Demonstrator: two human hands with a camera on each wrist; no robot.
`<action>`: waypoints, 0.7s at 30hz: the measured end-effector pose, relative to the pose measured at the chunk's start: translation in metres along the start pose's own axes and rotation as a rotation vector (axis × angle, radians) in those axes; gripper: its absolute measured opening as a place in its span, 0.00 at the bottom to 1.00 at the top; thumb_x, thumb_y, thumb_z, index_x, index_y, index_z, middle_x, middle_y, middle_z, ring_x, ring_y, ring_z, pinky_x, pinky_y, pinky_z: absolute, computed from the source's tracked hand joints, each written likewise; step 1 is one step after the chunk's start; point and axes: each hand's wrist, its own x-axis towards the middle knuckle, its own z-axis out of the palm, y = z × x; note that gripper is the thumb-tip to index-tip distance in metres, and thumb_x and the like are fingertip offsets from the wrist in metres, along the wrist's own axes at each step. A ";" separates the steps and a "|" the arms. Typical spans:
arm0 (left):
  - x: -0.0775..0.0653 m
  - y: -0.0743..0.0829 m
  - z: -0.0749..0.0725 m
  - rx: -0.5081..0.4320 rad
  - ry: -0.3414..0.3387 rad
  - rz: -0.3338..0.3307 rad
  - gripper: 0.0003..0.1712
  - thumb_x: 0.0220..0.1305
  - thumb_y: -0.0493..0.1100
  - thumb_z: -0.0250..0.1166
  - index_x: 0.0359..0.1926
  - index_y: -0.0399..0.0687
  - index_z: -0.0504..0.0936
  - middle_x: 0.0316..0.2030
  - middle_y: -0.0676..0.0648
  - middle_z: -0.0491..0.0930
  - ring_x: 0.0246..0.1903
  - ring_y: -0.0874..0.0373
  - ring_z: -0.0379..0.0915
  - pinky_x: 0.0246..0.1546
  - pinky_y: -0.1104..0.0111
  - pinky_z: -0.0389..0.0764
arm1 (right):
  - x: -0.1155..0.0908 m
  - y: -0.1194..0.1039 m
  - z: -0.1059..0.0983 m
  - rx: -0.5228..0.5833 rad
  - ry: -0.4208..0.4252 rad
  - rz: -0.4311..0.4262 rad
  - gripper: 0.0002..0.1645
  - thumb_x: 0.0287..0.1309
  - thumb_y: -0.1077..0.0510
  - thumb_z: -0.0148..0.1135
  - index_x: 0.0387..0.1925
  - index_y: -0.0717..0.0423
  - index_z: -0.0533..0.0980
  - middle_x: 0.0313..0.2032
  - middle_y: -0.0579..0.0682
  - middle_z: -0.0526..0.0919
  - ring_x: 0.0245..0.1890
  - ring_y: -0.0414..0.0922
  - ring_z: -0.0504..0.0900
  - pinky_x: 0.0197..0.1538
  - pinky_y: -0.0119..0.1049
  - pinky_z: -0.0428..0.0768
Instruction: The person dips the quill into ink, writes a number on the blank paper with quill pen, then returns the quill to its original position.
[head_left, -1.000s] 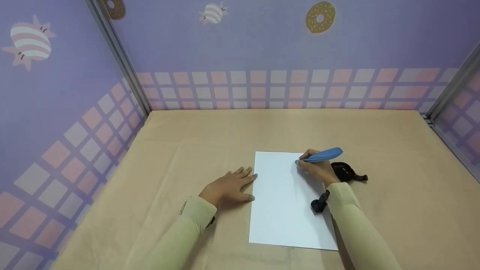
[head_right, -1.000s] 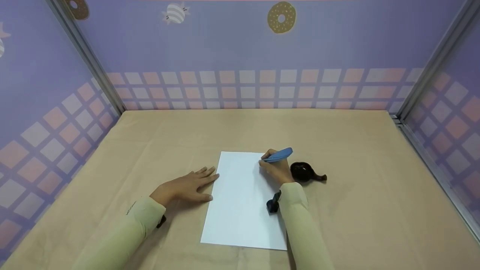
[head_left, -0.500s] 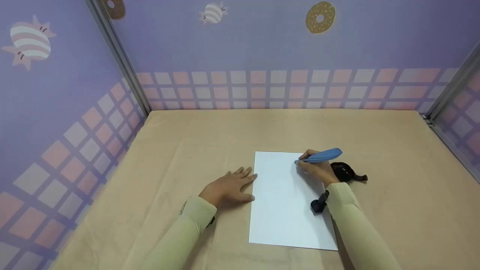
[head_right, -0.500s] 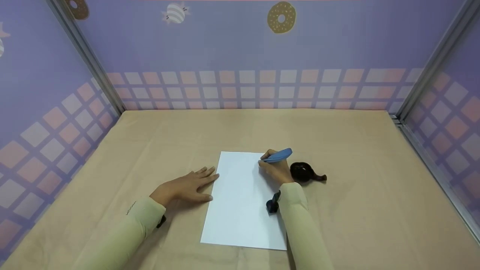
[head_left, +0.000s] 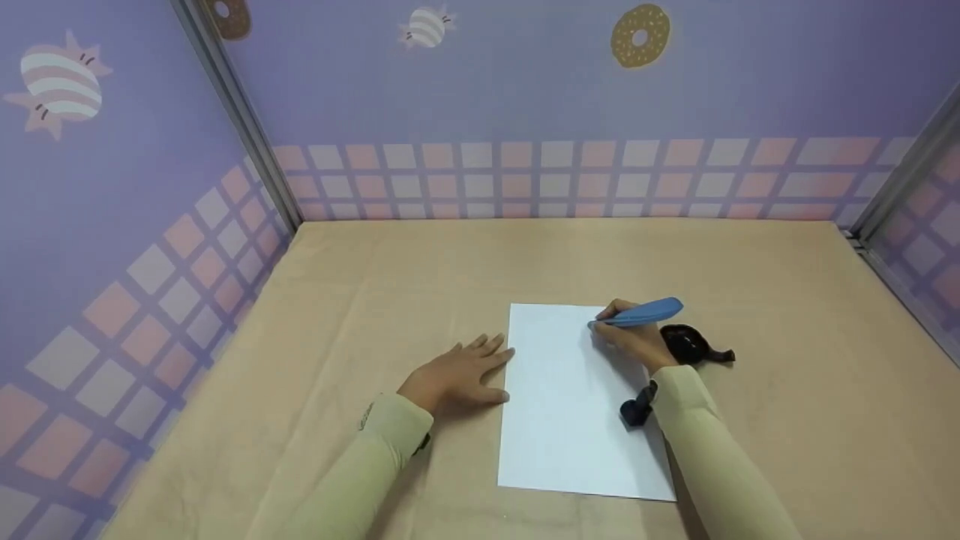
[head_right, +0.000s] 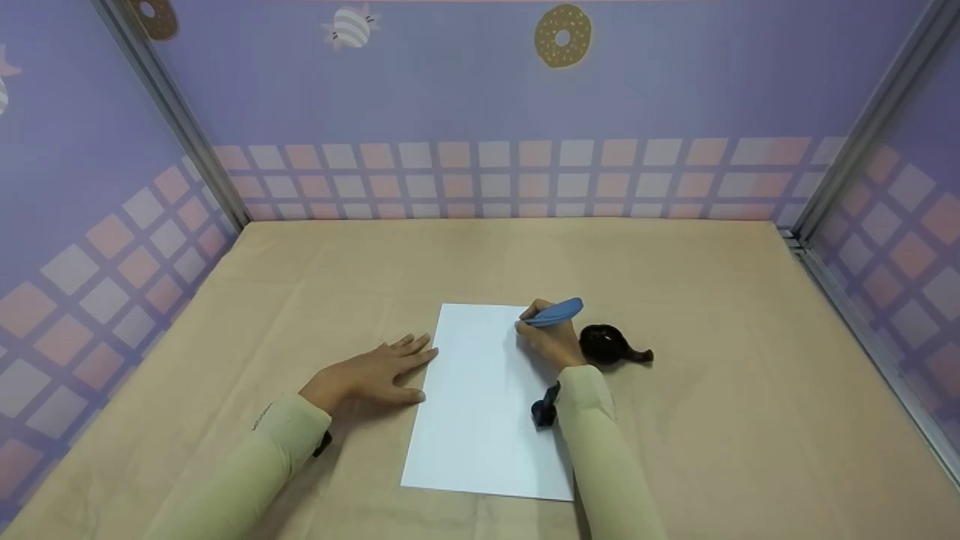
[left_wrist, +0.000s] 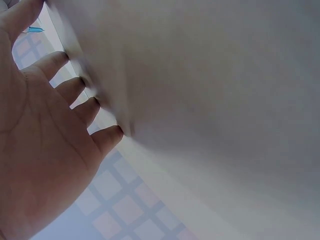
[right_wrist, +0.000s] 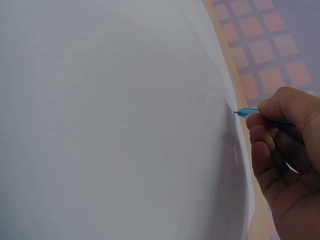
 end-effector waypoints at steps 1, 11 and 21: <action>-0.001 0.000 0.000 -0.002 0.004 0.001 0.44 0.65 0.64 0.55 0.76 0.60 0.50 0.77 0.51 0.40 0.76 0.51 0.34 0.75 0.50 0.42 | 0.000 0.000 0.000 0.000 0.001 0.005 0.09 0.56 0.61 0.64 0.38 0.62 0.78 0.34 0.50 0.82 0.30 0.42 0.77 0.33 0.31 0.78; -0.002 0.001 0.001 -0.004 0.012 -0.007 0.43 0.65 0.64 0.54 0.76 0.61 0.50 0.77 0.53 0.40 0.76 0.53 0.33 0.75 0.51 0.42 | -0.002 -0.001 0.004 0.005 -0.003 -0.012 0.08 0.55 0.62 0.63 0.37 0.63 0.78 0.36 0.52 0.83 0.29 0.41 0.76 0.32 0.30 0.78; 0.000 0.000 0.002 0.012 0.003 -0.002 0.43 0.65 0.64 0.54 0.76 0.61 0.49 0.77 0.53 0.40 0.76 0.52 0.33 0.75 0.51 0.42 | -0.001 -0.003 0.007 -0.059 -0.022 -0.029 0.08 0.56 0.62 0.63 0.37 0.63 0.77 0.36 0.54 0.83 0.30 0.41 0.77 0.33 0.29 0.78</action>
